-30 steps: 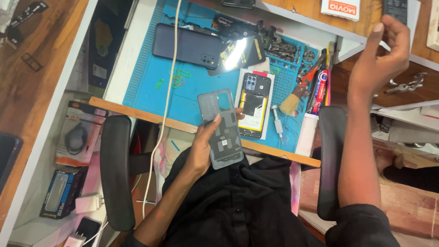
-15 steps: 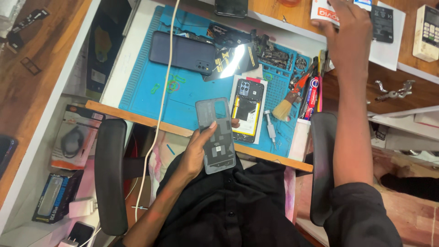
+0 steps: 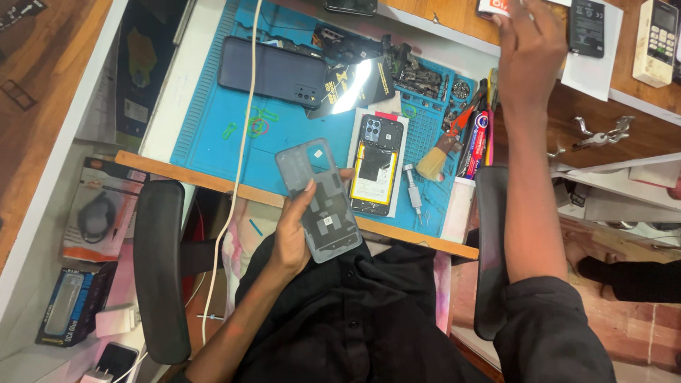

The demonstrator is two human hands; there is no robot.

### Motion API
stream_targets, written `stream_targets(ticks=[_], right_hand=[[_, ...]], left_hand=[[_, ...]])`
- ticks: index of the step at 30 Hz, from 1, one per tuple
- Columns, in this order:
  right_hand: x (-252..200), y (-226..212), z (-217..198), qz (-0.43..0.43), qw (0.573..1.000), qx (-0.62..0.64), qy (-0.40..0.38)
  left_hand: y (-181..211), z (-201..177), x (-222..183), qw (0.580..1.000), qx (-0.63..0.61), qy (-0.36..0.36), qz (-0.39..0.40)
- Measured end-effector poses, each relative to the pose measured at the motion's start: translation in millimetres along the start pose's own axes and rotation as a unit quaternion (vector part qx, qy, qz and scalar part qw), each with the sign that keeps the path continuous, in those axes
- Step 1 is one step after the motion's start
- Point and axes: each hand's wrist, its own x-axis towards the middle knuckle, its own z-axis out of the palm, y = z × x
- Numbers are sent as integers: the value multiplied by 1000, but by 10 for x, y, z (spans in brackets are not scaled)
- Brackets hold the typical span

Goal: The person uses a screwdriver to remove screws from a disassembled smartphone. They then use a soldering iron to apply heat to the back of a phone case, likely to remove adhesive or a component.

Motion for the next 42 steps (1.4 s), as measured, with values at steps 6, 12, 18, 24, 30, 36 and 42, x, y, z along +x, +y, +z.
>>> stream_targets(ticks=[6, 12, 18, 24, 30, 36, 42], right_hand=[[-131, -11, -173, 179, 976, 124, 28], [-785, -342, -650, 329, 923, 76, -183], [-1019, -673, -574, 282, 934, 39, -217], [-826, -636, -621, 317, 932, 49, -166], [-573, -921, -958, 458, 693, 545, -117], [-549, -1760, -873, 409, 691, 531, -270], [-455, -1856, -894, 456, 633, 569, -261]], left_hand=[[-10, -1, 5, 1000, -7, 13, 14], [47, -20, 16, 999, -9, 8, -37], [86, 10, 24, 1000, -3, -5, -28], [119, 77, -11, 999, -14, -20, -30], [156, 171, -50, 994, -28, -78, -76], [68, 337, -69, 976, 27, -149, -154], [62, 300, -141, 974, 65, -136, -171]])
